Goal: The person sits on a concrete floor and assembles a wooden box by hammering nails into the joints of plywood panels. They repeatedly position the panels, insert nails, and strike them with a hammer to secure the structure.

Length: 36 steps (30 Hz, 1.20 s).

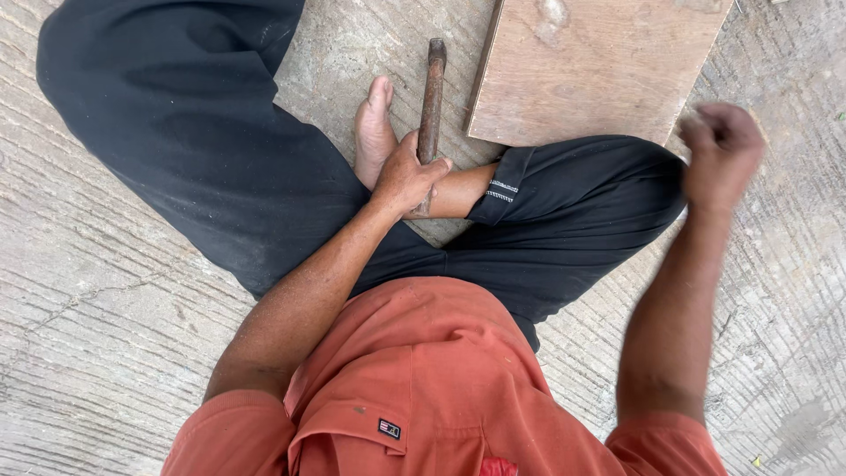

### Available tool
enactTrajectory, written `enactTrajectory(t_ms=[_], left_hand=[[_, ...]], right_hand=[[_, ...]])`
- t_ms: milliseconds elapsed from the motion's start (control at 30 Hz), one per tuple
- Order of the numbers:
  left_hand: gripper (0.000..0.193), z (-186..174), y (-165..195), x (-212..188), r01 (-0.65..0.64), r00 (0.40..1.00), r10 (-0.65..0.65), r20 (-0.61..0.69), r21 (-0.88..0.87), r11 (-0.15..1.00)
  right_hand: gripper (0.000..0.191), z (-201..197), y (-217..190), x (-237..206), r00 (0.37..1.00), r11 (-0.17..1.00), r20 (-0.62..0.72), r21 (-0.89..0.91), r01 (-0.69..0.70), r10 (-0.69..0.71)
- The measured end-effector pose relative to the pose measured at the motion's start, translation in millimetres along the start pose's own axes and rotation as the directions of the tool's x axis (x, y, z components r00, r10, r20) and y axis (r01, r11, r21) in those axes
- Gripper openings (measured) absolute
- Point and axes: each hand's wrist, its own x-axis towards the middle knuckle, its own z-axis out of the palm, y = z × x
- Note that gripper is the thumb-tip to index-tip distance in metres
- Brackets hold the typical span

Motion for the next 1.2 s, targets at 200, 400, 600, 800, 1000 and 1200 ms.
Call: enactTrajectory(t_ms=[200,400,600,800,1000,1200], left_hand=[[0.063,-4,0,3,-0.012,1.000,0.012,-0.007,0.005,1.000],[0.062,-4,0,7,0.000,1.000,0.001,-0.028,0.031,1.000],[0.064,-1,1,10,0.004,1.000,-0.003,-0.019,0.034,0.999],[0.065,5,-1,11,-0.014,1.000,0.015,-0.024,0.054,0.998],[0.064,5,-4,11,-0.013,1.000,0.014,-0.022,0.060,0.998],[0.064,5,-1,11,-0.015,1.000,0.016,-0.012,0.066,0.998]], right_hand=[[0.018,188,-14,51,0.986,0.959,0.124,0.274,0.071,-0.108],[0.011,261,-16,63,0.966,0.968,0.118,0.130,0.213,-0.229],[0.011,265,-13,59,0.975,0.966,0.061,0.162,0.202,-0.214],[0.010,267,-17,54,0.973,0.959,0.051,0.190,0.212,-0.225],[0.009,265,-19,54,0.968,0.955,0.052,0.183,0.233,-0.245],[0.008,263,-18,54,0.959,0.953,0.027,0.128,0.275,-0.281]])
